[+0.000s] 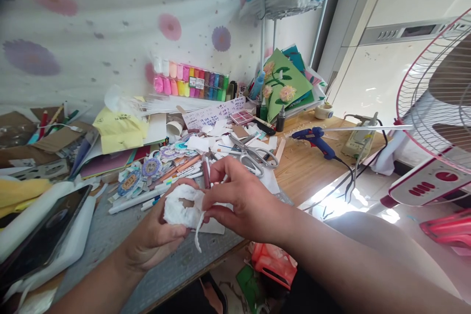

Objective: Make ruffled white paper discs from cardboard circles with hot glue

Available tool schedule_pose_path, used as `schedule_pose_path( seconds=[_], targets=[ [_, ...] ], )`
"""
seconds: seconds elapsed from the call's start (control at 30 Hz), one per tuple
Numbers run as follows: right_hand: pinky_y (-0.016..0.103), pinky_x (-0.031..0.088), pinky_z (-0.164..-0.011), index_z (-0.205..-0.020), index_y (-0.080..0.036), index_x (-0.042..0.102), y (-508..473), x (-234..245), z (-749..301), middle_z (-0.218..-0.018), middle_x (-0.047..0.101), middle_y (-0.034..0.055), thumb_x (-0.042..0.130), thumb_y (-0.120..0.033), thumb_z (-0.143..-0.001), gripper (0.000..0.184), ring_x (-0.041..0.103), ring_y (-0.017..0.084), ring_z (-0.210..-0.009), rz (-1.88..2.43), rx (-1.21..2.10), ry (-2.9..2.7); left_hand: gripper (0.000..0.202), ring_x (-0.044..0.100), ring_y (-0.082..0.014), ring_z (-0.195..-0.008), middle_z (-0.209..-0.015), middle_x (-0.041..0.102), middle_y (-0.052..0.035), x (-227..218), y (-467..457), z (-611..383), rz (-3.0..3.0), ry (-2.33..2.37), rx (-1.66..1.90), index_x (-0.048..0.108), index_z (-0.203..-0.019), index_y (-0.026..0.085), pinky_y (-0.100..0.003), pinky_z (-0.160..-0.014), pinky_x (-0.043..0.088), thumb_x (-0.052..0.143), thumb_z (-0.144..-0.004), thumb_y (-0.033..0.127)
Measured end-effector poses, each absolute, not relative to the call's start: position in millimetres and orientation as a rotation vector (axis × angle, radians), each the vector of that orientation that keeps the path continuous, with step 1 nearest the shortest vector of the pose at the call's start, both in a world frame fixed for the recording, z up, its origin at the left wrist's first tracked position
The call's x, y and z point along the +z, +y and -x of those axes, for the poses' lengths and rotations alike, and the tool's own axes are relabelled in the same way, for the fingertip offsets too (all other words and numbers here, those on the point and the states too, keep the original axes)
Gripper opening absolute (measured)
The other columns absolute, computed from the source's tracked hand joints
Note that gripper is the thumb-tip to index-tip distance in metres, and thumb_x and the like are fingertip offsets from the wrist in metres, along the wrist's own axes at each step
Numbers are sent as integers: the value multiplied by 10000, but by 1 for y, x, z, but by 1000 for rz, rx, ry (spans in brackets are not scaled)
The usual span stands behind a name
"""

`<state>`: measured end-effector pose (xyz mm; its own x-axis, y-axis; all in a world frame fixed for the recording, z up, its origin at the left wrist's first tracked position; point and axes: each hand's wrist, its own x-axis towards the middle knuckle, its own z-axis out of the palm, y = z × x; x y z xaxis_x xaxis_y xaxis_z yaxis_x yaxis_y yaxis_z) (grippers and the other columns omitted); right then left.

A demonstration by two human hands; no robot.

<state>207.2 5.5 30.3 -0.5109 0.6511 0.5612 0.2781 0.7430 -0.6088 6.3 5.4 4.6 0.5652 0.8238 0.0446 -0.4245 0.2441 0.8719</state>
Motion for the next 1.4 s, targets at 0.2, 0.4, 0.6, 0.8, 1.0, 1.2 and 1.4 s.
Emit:
schedule_pose_path(
  seconds=[0.2,0.4,0.6,0.8,1.0,1.2,1.4],
  targets=[
    [336,432,-919,-780,-178,601,3,24,-196,-1066,438,70,677,-141,-780,85,479,200,-1059,759,642,-2044,479,579,-98,-682,-777,614,21,8,4,-5,-1059,484,823,576,-1008,236,-188,-621,444,785,-603,86],
    [345,470,-873,-756,-194,577,1,18,-189,-1097,450,73,649,-168,-813,96,506,209,-1060,761,676,-1961,474,661,-128,-682,-770,662,15,7,6,-5,-982,450,812,550,-1007,229,-219,-650,492,781,-618,87],
    [331,473,-859,-770,-195,551,2,13,-186,-1067,508,85,618,-193,-844,100,554,190,-1010,762,689,-1932,526,699,-167,-724,-828,702,-19,1,14,0,-919,380,768,577,-1048,198,-229,-659,534,829,-587,169],
    [319,454,-804,-760,-196,511,1,8,-184,-1017,561,83,606,-219,-852,134,577,183,-940,888,616,-1934,500,690,-166,-675,-838,702,-17,-3,19,5,-927,448,739,618,-1026,224,-252,-634,545,840,-579,192],
    [250,384,-566,-685,-210,499,2,14,-183,-671,587,-15,645,-281,-802,200,529,136,-620,1165,726,-1892,485,670,-168,-705,-861,703,-49,0,21,6,-927,485,762,678,-979,164,-258,-662,527,858,-549,301],
    [251,402,-561,-673,-216,478,6,9,-176,-633,549,-26,651,-282,-760,204,511,134,-595,1309,728,-1526,679,606,-148,-724,-828,652,-8,-5,11,-11,-993,638,944,632,-1011,191,-244,-664,490,905,-409,344],
    [252,419,-561,-690,-210,502,5,1,-165,-625,563,-27,642,-286,-763,175,530,133,-586,1233,783,-1494,198,521,-89,-543,-634,568,27,-11,4,-21,-1019,849,1069,623,-859,148,-217,-525,423,716,-739,275]
  ],
)
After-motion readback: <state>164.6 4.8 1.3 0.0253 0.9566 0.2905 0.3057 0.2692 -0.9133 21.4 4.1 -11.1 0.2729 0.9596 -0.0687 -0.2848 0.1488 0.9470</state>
